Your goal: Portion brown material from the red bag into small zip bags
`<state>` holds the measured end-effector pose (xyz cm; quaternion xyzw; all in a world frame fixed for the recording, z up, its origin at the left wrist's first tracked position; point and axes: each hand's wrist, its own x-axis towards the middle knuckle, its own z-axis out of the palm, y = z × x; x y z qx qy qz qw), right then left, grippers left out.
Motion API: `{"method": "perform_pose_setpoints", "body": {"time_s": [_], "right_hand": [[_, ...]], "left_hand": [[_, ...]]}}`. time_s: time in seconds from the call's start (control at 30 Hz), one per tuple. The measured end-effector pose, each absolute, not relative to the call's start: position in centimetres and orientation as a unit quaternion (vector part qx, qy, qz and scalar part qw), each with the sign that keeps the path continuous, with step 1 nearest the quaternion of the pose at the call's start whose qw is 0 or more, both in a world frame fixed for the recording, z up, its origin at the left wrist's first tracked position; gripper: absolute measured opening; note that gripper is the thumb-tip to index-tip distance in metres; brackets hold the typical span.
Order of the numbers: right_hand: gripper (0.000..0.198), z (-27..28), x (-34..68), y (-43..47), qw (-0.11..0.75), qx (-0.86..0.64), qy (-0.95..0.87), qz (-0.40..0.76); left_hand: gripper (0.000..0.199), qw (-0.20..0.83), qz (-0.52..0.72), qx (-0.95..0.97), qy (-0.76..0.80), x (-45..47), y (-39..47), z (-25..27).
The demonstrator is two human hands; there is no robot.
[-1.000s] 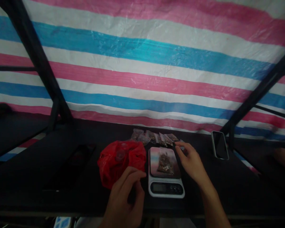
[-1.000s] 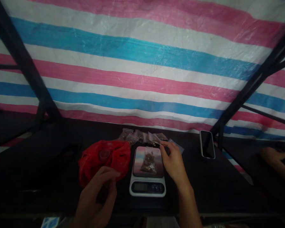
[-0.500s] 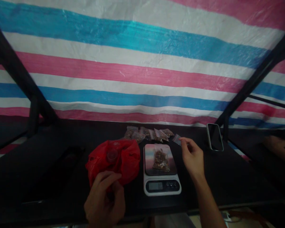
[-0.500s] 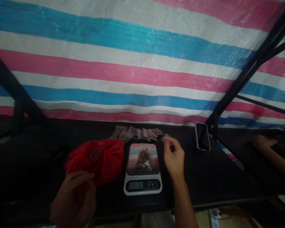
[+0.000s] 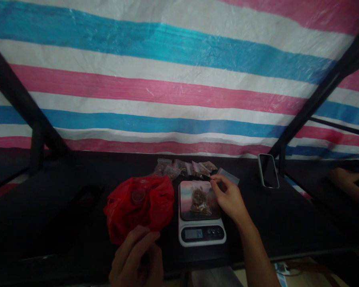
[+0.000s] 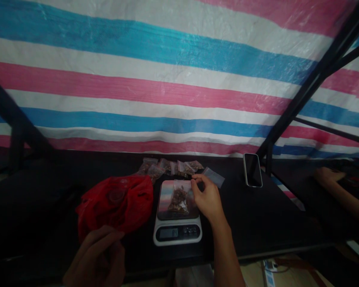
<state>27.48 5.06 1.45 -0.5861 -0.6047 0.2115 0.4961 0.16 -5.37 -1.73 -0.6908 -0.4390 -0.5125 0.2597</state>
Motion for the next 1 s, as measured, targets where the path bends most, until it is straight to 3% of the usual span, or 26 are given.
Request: {"method": "perform_pose_setpoints", "body": {"time_s": [0.37,0.57,0.67,0.77,1.0], "right_hand": [[0.032,2.2,26.2,5.2,0.525,-0.556,-0.585,0.271],[0.025,5.2,23.9,3.2,0.567,-0.435,-0.571,0.405],[0.027,6.6,21.9,1.9,0.552,-0.341,-0.554,0.521],[0.027,6.9,19.9,1.3,0.534,-0.306,-0.550,0.564],[0.023,5.6,17.0,1.3,0.530,-0.334,-0.588,0.511]], "left_hand": [[0.026,0.185,-0.542,-0.692,-0.439,0.9,-4.9,-2.3],[0.029,-0.028,-0.601,-0.609,-0.517,4.2,-3.5,-1.1],[0.038,-0.174,-0.609,-0.555,-0.539,5.1,-3.1,-0.9],[0.040,-0.292,-0.633,-0.493,-0.521,5.2,-2.8,-0.4],[0.058,-0.323,-0.674,-0.418,-0.517,4.0,-2.5,0.8]]}}
